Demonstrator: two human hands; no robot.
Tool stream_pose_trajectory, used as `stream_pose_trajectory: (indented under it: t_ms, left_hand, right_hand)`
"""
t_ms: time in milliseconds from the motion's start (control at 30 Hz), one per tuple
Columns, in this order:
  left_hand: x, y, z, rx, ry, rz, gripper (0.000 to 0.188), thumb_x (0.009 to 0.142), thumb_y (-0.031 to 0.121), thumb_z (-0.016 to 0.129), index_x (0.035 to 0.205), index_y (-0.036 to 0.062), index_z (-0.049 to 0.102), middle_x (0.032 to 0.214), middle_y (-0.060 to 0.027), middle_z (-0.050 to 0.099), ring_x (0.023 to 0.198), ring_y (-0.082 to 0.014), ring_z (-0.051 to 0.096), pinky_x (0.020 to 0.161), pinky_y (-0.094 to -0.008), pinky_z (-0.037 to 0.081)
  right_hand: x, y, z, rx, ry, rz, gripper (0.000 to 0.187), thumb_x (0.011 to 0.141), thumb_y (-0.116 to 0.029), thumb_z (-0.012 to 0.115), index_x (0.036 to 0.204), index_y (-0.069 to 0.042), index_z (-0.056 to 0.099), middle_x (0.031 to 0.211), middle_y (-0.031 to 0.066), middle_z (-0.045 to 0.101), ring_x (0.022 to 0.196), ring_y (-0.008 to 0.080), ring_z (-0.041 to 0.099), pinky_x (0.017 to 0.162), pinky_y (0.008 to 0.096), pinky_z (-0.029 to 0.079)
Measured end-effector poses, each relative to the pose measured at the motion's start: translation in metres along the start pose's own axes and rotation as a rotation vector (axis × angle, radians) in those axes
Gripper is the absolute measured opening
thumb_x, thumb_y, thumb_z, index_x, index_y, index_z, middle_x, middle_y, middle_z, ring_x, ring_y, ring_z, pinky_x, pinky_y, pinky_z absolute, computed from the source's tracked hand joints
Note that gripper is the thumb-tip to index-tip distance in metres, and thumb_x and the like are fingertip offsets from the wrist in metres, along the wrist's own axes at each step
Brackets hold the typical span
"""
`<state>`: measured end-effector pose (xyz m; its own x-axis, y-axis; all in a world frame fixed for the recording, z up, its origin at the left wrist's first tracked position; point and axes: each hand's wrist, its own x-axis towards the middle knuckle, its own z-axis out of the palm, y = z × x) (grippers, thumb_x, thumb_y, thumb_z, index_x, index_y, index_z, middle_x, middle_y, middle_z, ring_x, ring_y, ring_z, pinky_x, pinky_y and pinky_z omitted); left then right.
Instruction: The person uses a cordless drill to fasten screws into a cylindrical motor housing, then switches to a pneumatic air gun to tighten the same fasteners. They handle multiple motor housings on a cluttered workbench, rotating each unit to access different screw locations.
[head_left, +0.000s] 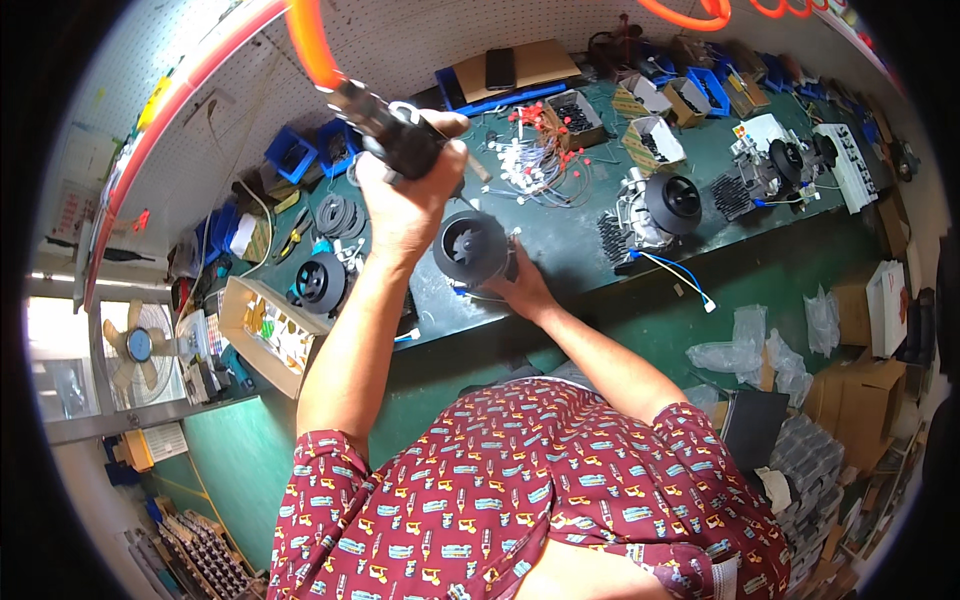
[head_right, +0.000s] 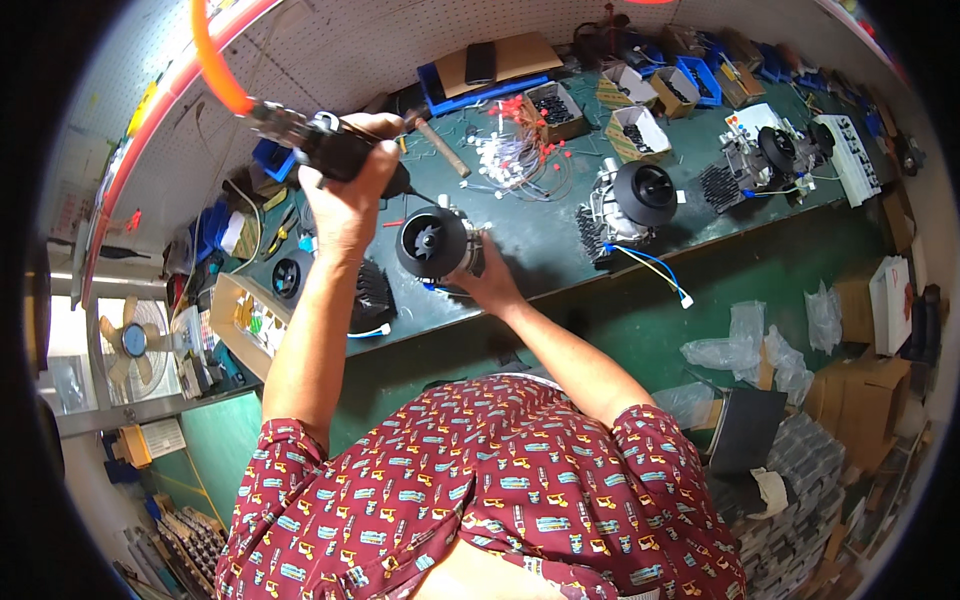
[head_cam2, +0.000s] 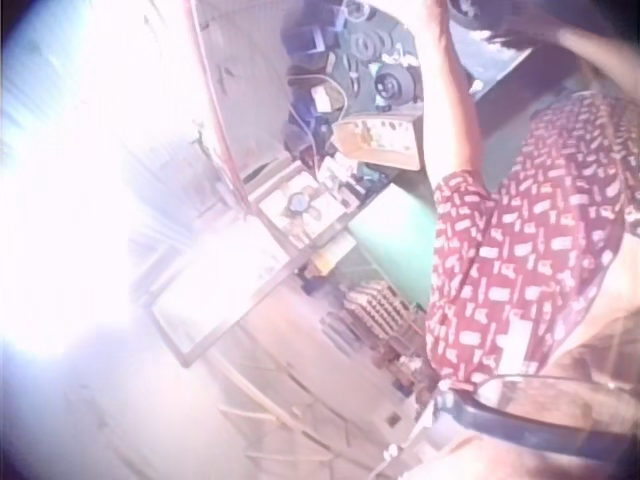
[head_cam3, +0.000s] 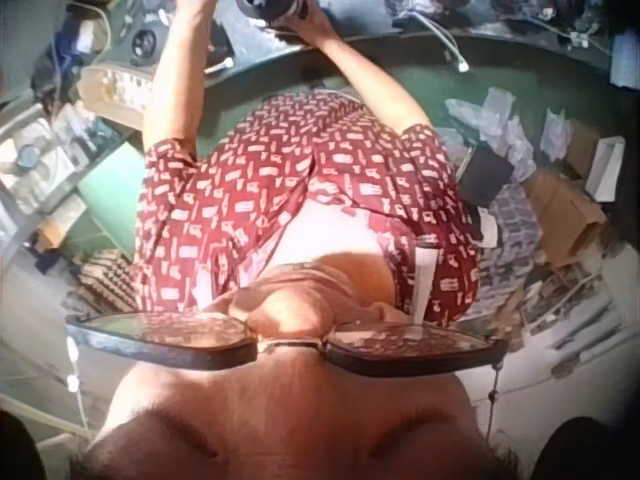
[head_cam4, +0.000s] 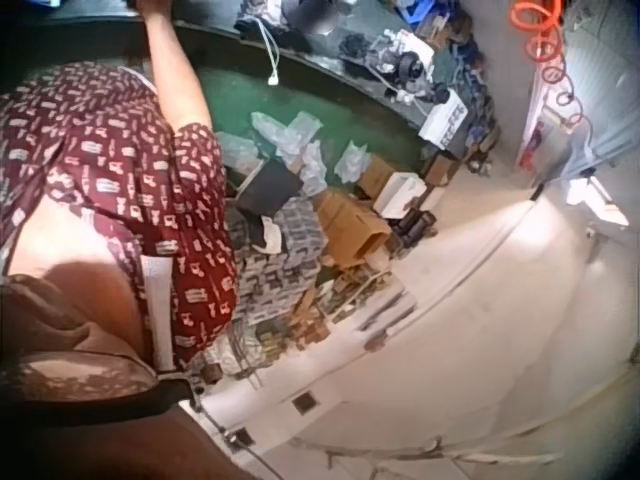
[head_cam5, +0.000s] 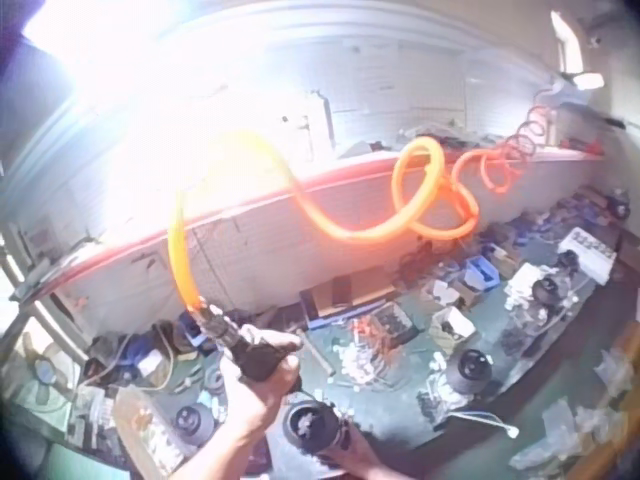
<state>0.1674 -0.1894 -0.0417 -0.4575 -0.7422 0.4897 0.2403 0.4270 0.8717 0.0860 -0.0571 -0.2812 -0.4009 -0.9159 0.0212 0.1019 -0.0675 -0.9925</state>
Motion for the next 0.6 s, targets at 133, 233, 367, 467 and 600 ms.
stream_pose_trajectory:
  t_ms: [133, 233, 367, 467, 600]
  left_hand:
    - [-0.017, 0.014, -0.036, 0.050, 0.120, 0.027, 0.016, 0.086, -0.002, 0.072, 0.102, -0.0009, 0.073, 0.089, -0.0014, 0.068, 0.075, -0.0077, 0.061, 0.068, -0.0243, 0.050]
    - [-0.045, 0.007, -0.060, 0.119, 0.123, -0.011, 0.016, 0.085, -0.004, 0.071, 0.101, -0.0007, 0.072, 0.095, -0.0037, 0.069, 0.081, -0.0104, 0.063, 0.075, -0.0268, 0.052]
    - [-0.078, -0.010, -0.074, 0.022, 0.200, -0.034, 0.021, 0.086, -0.003, 0.071, 0.106, -0.0020, 0.069, 0.100, -0.0073, 0.073, 0.088, -0.0129, 0.067, 0.082, -0.0297, 0.055]
    - [-0.090, -0.012, -0.074, 0.056, 0.218, -0.049, 0.020, 0.085, -0.003, 0.071, 0.105, -0.0022, 0.069, 0.099, -0.0078, 0.073, 0.090, -0.0143, 0.067, 0.085, -0.0310, 0.055]
    - [-0.095, -0.015, -0.071, 0.039, 0.202, -0.056, 0.020, 0.084, -0.004, 0.070, 0.104, -0.0023, 0.069, 0.099, -0.0083, 0.073, 0.090, -0.0144, 0.068, 0.085, -0.0311, 0.055]
  right_hand:
    - [0.005, 0.004, 0.004, -0.114, -0.013, -0.004, 0.089, 0.072, -0.017, 0.092, 0.142, -0.001, 0.039, 0.131, 0.0148, 0.060, 0.121, 0.0224, 0.061, 0.103, 0.0366, 0.050]
    - [0.004, 0.014, 0.009, -0.284, 0.083, -0.022, 0.098, 0.066, -0.018, 0.095, 0.143, -0.001, 0.037, 0.136, 0.0180, 0.059, 0.123, 0.0257, 0.061, 0.105, 0.0382, 0.050]
    - [0.009, 0.027, 0.015, -0.219, 0.093, -0.081, 0.101, 0.064, -0.018, 0.096, 0.142, -0.002, 0.035, 0.135, 0.0173, 0.058, 0.124, 0.0265, 0.061, 0.106, 0.0388, 0.049]
    - [0.011, 0.025, 0.019, -0.220, 0.086, -0.102, 0.095, 0.066, -0.016, 0.094, 0.140, -0.002, 0.036, 0.132, 0.0156, 0.059, 0.123, 0.0265, 0.061, 0.106, 0.0389, 0.049]
    - [0.017, 0.033, 0.020, -0.224, 0.071, -0.085, 0.092, 0.068, -0.019, 0.094, 0.138, -0.002, 0.037, 0.132, 0.0151, 0.059, 0.123, 0.0262, 0.061, 0.105, 0.0389, 0.049]
